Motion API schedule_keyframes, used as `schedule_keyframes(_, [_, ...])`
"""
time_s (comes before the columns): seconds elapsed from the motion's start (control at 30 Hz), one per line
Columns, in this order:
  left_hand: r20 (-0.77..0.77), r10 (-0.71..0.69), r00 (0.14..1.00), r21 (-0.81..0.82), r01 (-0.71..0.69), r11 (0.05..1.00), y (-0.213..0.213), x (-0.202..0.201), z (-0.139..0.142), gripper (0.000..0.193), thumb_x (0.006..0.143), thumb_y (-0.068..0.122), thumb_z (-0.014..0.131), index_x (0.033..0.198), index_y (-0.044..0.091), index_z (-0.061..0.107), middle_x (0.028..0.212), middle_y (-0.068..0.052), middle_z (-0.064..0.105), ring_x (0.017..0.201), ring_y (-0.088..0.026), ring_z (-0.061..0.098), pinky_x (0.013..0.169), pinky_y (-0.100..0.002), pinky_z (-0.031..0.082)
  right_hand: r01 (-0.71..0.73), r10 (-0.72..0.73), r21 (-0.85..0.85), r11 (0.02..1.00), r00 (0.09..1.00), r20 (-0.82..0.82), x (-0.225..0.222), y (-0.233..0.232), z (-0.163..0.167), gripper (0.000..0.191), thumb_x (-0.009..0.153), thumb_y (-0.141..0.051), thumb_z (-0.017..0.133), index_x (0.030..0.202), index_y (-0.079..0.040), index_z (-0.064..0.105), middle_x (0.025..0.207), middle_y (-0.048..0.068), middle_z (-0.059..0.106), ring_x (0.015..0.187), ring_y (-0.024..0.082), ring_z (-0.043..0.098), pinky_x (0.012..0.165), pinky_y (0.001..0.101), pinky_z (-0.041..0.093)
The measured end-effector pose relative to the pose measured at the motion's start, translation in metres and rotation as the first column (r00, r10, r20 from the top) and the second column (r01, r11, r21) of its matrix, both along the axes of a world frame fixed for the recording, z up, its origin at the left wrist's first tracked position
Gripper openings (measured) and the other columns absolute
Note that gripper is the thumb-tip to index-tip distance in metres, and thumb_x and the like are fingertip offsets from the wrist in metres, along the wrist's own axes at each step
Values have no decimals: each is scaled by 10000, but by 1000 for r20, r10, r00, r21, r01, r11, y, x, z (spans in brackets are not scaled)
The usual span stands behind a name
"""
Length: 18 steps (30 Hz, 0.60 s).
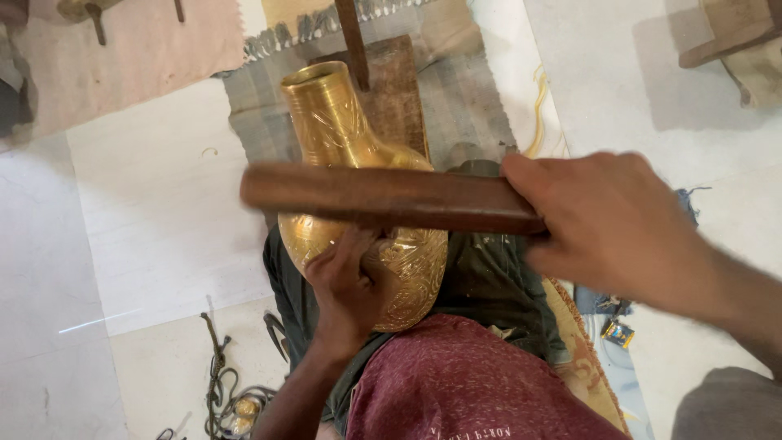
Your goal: The person uses a metal chisel and a wooden mallet to engrave a decorative pattern onto the surface of a brass vase. The vase is held steady on the lap while the person repeatedly strikes the chisel to create fine lines and textures.
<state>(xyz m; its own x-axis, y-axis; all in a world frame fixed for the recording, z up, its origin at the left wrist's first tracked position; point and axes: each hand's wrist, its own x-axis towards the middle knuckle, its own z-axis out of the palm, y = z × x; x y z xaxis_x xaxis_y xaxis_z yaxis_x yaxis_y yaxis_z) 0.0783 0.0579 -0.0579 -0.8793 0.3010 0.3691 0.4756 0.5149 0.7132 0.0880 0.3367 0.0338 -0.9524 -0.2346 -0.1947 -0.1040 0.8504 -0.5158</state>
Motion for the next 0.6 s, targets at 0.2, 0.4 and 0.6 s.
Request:
schedule_keyframes(0.2, [-128, 29, 991, -19, -32, 999, -1, 7, -15, 566, 787, -129, 538, 1310, 61, 642, 1130, -135, 770, 861, -200, 792, 669, -286, 653, 38, -32, -76, 996, 996, 87, -5, -22, 0, 300, 783, -108, 691, 1044, -65, 549, 601, 23, 586, 419, 132, 575, 398, 295, 461])
schedule_keyframes(0.4, [-163, 65, 984, 16, -64, 998, -1, 2, -18, 591, 739, -112, 551, 1308, 25, 639, 1085, -156, 784, 736, -171, 756, 585, -294, 591, 66, -61, -108, 992, 997, 49, -8, -17, 10, 339, 727, -98, 753, 1019, -87, 582, 641, 57, 602, 392, 173, 575, 369, 339, 434])
schedule_keyframes(0.6, [-156, 66, 986, 12, -65, 998, -3, 2, -23, 569, 739, -90, 565, 1293, 6, 654, 1001, -125, 784, 682, -135, 737, 556, -285, 582, -6, -13, 179, 984, 994, 107, -6, -15, 12, 301, 765, -106, 702, 1032, -121, 562, 708, 24, 627, 514, 137, 595, 425, 302, 480])
